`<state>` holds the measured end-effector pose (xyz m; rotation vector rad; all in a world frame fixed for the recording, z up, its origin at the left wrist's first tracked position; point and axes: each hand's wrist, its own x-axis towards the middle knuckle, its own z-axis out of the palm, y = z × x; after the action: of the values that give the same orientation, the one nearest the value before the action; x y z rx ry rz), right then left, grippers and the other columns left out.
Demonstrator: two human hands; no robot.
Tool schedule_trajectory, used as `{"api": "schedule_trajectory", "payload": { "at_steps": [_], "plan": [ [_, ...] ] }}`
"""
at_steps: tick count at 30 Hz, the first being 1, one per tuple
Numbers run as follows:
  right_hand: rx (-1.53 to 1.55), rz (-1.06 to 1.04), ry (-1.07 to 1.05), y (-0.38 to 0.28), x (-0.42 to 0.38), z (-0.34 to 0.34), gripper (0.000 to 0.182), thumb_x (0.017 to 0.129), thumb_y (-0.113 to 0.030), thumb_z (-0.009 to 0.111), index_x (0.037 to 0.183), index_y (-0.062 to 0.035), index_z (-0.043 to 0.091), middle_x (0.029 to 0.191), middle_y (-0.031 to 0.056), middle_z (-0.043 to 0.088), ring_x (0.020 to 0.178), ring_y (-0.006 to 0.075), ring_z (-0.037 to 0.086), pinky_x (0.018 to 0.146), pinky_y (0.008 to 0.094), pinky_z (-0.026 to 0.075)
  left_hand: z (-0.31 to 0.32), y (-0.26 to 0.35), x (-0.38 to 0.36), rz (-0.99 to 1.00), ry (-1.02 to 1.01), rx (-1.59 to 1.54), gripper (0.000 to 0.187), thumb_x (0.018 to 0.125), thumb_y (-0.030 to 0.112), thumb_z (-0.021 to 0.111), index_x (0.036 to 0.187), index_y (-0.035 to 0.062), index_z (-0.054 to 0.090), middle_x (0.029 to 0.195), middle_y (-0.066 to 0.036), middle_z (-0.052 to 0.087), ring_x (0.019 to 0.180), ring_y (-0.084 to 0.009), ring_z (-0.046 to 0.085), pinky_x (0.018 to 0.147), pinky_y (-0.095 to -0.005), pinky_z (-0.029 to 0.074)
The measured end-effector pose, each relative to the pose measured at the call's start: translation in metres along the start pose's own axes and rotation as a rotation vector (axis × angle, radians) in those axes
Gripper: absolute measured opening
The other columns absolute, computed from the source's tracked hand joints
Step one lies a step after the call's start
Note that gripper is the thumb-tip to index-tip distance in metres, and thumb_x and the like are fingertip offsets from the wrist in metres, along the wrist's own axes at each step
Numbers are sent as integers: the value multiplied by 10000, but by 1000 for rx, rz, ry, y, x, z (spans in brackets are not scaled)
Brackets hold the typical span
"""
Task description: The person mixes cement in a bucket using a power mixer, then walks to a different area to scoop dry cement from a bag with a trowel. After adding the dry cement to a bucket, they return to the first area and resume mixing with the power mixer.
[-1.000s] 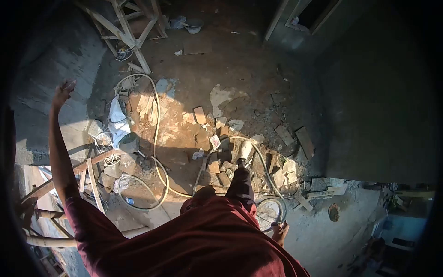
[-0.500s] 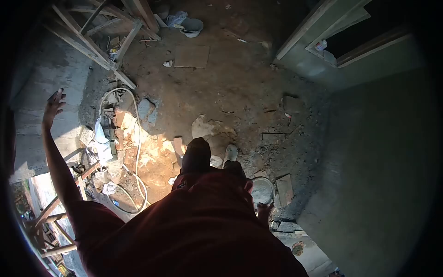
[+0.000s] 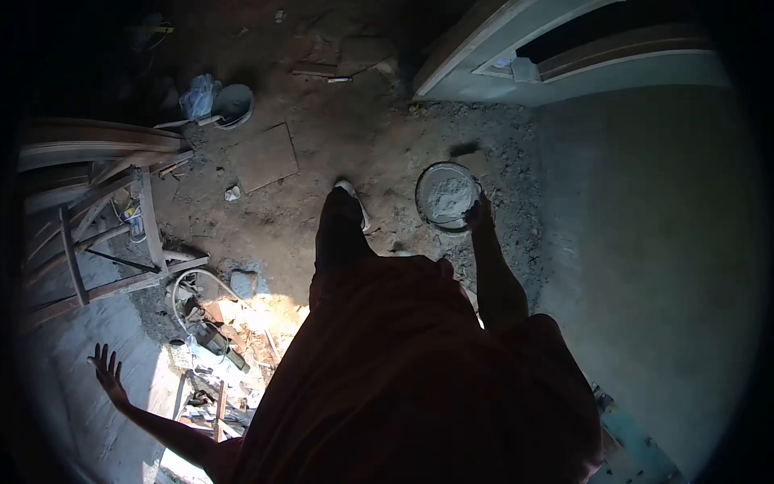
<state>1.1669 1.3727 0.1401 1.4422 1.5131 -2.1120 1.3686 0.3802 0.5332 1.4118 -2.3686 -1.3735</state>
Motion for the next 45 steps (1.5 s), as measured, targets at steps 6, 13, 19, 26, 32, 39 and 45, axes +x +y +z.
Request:
{"api": "schedule_trajectory", "payload": {
  "at_steps": [6, 13, 19, 26, 32, 39, 45],
  "plan": [
    [33, 94, -120, -137, 17, 229, 486, 908, -431, 635, 569, -202, 372, 483, 0, 294, 382, 206, 364, 415, 379, 307, 12, 101, 47, 20, 64, 30, 750, 945, 714, 263, 1445, 186, 443, 1397, -65, 529, 1251, -289, 515, 1047, -465, 369],
    [-156, 21, -469, -226, 105, 467, 438, 928, -340, 629, 588, -193, 395, 447, -2, 268, 367, 194, 326, 473, 410, 360, 111, 124, 79, 24, 264, 183, 757, 972, 651, 322, 1380, 35, 489, 1247, -154, 628, 1071, -277, 619, 871, -385, 475],
    [-766, -924, -758, -268, 127, 635, 151, 877, -213, 686, 835, -104, 590, 628, 12, 453, 526, 172, 459, 565, 338, 455, 284, -20, 0, -484, 507, -218, 468, 986, 405, 509, 1313, 71, 540, 1154, -82, 668, 889, -208, 658, 651, -327, 521],
    [-742, -615, -988, -317, 214, 824, 343, 873, -112, 681, 1195, -34, 591, 887, 90, 579, 737, 181, 590, 637, 334, 504, 535, -28, -142, -1224, 702, -779, 567, 911, 597, 517, 1034, 55, 630, 1061, -55, 634, 919, -280, 565, 685, -487, 498],
    [-1278, -908, -845, -315, 421, 972, 220, 900, -164, 657, 1080, -45, 616, 834, 82, 574, 726, 188, 590, 617, 357, 500, 699, 47, 12, -720, 605, -721, 331, 769, 289, 715, 947, 32, 607, 902, -143, 577, 732, -246, 557, 564, -410, 467],
    [-925, -126, -798, -332, 252, 1218, 339, 981, -279, 572, 700, -147, 436, 489, -6, 302, 415, 160, 336, 462, 343, 336, 626, 171, 381, -594, 274, -250, 736, 674, 369, 863, 1272, 45, 583, 1099, -225, 660, 680, -233, 661, 897, -389, 503],
    [-830, 307, -850, -313, 166, 1405, 458, 955, -280, 623, 636, -189, 308, 480, -20, 198, 399, 138, 234, 473, 308, 272, 536, 301, 493, -585, 474, -922, 620, 893, 340, 677, 1422, 122, 437, 1338, -96, 564, 1150, -236, 600, 878, -412, 514]
  ]
}}
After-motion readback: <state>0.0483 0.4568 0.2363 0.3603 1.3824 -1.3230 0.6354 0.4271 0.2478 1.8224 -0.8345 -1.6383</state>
